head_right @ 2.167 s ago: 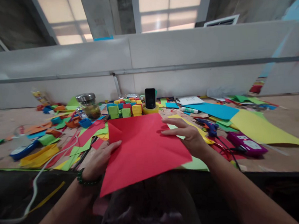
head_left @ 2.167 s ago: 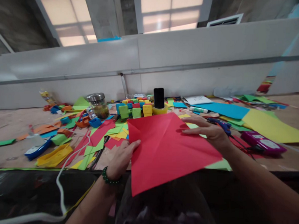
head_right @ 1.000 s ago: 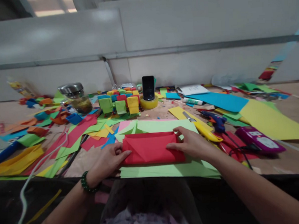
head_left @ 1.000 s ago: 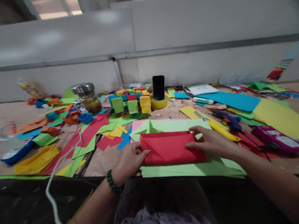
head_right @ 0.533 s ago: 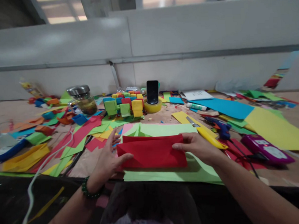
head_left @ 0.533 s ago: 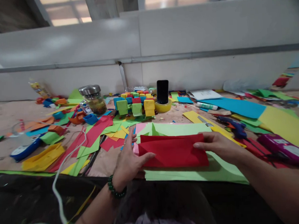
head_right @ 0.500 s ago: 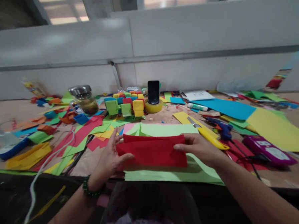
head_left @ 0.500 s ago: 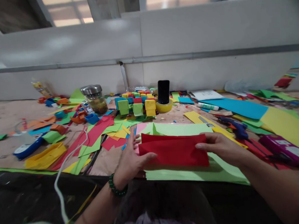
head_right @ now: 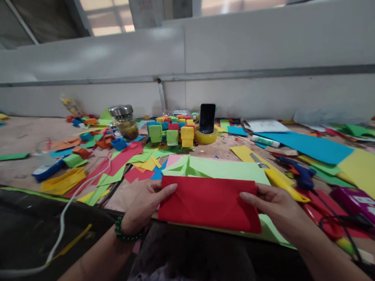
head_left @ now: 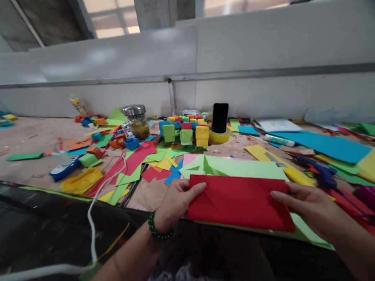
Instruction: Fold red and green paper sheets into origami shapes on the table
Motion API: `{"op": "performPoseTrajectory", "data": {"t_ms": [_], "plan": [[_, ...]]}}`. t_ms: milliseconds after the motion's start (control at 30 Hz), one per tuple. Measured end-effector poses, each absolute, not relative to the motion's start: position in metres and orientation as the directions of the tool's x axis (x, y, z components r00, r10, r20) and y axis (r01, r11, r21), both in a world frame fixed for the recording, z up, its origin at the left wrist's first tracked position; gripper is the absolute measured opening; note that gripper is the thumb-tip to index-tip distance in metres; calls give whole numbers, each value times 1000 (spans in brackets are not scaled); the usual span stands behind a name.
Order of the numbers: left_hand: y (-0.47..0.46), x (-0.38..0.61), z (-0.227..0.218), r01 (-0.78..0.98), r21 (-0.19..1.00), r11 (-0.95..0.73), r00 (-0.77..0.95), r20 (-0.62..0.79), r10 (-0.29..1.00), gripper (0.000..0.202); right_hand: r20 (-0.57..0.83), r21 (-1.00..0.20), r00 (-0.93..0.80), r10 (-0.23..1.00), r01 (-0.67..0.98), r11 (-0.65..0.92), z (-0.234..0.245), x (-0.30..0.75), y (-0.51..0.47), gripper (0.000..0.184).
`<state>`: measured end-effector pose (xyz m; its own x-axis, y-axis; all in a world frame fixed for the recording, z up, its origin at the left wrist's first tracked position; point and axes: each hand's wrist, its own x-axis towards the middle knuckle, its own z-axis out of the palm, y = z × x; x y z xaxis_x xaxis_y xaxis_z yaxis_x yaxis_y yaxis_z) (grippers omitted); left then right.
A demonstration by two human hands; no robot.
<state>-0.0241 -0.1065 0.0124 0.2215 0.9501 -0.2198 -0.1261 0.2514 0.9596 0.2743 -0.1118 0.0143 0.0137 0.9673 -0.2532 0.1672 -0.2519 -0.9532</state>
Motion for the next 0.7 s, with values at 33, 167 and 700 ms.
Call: {"op": "performPoseTrajectory", "data": {"t_ms": [33, 167, 700], "plan": [[-107, -24, 13, -133, 958, 255, 227, -221, 949, 47, -268, -952, 23, 963, 146, -268, 14, 274, -112, 37], [-107, -24, 16, -151, 955, 255, 244, -215, 946, 48, -286, -953, 53, 957, 87, -290, 12, 272, -113, 38], [-115, -25, 23, 62, 974, 218, 113, -224, 968, 47, -57, -975, 61, 997, 213, -68, 24, 265, -134, 43]]}}
